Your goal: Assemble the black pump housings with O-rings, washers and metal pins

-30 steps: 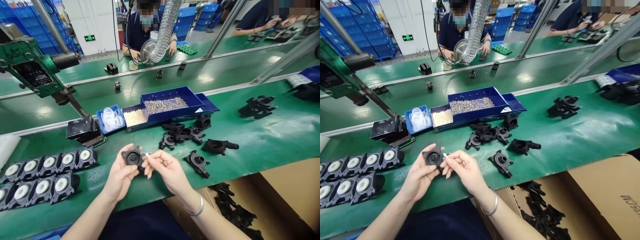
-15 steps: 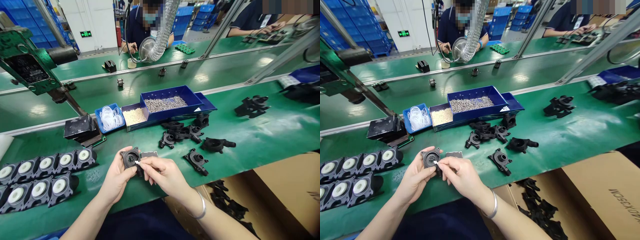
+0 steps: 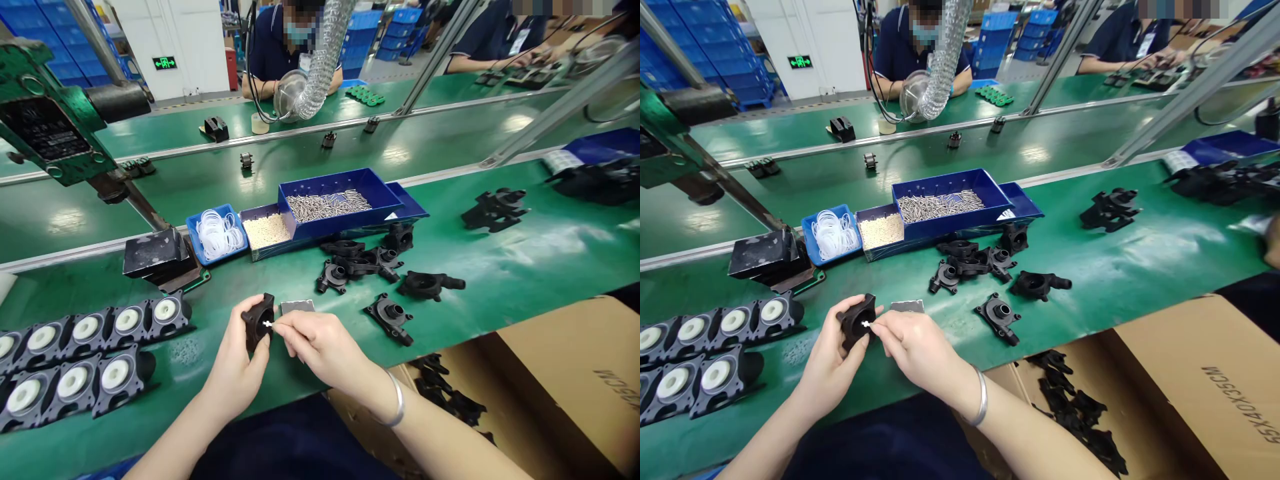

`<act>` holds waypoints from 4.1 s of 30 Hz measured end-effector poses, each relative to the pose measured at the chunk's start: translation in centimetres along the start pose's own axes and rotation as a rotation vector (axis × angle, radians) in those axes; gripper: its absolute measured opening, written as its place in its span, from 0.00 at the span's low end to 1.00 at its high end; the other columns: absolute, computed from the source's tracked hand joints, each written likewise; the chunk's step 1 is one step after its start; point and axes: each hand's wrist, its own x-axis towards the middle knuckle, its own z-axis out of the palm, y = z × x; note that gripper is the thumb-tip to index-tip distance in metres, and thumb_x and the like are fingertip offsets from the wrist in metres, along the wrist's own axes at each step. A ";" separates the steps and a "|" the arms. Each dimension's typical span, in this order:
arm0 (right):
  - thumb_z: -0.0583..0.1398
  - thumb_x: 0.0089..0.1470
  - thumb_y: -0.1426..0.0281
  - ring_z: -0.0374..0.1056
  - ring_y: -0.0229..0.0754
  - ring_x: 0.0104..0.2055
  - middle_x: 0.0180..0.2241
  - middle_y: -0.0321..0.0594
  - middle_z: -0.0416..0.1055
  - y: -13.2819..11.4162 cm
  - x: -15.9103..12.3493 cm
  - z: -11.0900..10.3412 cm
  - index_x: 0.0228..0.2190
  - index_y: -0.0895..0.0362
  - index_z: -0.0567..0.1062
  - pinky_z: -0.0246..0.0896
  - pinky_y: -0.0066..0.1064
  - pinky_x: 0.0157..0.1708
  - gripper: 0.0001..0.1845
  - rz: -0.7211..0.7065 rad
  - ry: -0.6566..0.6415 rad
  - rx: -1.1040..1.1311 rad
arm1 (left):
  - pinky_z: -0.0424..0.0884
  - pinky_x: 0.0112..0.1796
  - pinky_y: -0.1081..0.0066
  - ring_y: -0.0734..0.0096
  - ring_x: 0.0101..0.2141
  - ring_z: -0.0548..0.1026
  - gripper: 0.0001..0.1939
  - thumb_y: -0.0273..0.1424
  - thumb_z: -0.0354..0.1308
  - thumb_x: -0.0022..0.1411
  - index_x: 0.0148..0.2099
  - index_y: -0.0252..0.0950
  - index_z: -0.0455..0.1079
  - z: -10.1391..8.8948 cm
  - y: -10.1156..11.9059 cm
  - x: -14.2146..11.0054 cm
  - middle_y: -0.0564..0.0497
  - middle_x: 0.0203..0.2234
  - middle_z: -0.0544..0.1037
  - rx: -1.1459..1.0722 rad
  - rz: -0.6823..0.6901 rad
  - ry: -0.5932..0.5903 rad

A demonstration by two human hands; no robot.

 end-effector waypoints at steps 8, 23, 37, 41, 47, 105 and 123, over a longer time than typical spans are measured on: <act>0.49 0.69 0.74 0.65 0.42 0.28 0.24 0.39 0.69 0.4 0.4 1.7 0.32 0.56 0.68 0.58 0.33 0.31 0.14 -0.269 0.173 -0.378 | 0.62 0.62 0.49 0.52 0.63 0.66 0.29 0.22 0.53 0.64 0.66 0.38 0.57 -0.1 0.3 0.7 0.38 0.62 0.67 0.366 0.289 0.110; 0.48 0.71 0.70 0.68 0.42 0.28 0.26 0.41 0.73 1.4 1.4 0.6 0.34 0.58 0.70 0.59 0.33 0.30 0.15 -0.232 0.132 -0.426 | 0.56 0.66 0.52 0.55 0.67 0.57 0.32 0.29 0.51 0.69 0.72 0.44 0.47 -0.4 0.9 1.6 0.42 0.67 0.57 0.313 0.166 -0.040; 0.50 0.70 0.57 0.67 0.35 0.23 0.23 0.33 0.71 4.6 -2.5 -5.1 0.32 0.56 0.74 0.63 0.29 0.31 0.21 0.277 0.348 0.136 | 0.69 0.54 0.60 0.59 0.55 0.70 0.21 0.33 0.58 0.67 0.62 0.47 0.67 -0.2 2.8 3.9 0.45 0.55 0.70 0.436 0.447 0.042; 0.51 0.69 0.57 0.67 0.35 0.23 0.23 0.33 0.71 5.5 -3.9 -5.8 0.32 0.55 0.75 0.62 0.29 0.30 0.21 0.307 0.377 0.116 | 0.72 0.47 0.55 0.54 0.49 0.72 0.21 0.31 0.55 0.68 0.62 0.45 0.68 1.7 3.3 5.2 0.39 0.53 0.71 0.963 0.769 -0.150; 0.51 0.69 0.57 0.67 0.35 0.22 0.22 0.33 0.71 6.1 -5.0 -6.0 0.32 0.56 0.75 0.63 0.29 0.30 0.21 0.313 0.397 0.145 | 0.71 0.46 0.53 0.50 0.50 0.72 0.23 0.31 0.51 0.70 0.65 0.46 0.65 3.5 2.3 6.5 0.35 0.55 0.71 1.207 0.829 -0.272; 0.66 0.57 0.61 0.68 0.32 0.23 0.29 0.36 0.75 3.0 -0.8 -5.8 0.36 0.57 0.75 0.67 0.27 0.27 0.13 0.266 0.152 0.949 | 0.75 0.29 0.81 0.87 0.23 0.68 0.12 0.30 0.74 0.52 0.32 0.29 0.75 3.7 3.3 4.6 0.56 0.25 0.69 -1.069 -0.534 -0.083; 0.58 0.65 0.60 0.61 0.34 0.22 0.18 0.30 0.67 1.2 -1.2 -2.2 0.27 0.56 0.75 0.57 0.26 0.28 0.17 0.268 0.152 0.292 | 0.72 0.34 0.77 0.79 0.27 0.69 0.16 0.40 0.71 0.55 0.35 0.30 0.79 4.2 1.9 4.3 0.53 0.23 0.72 -0.672 -0.336 0.088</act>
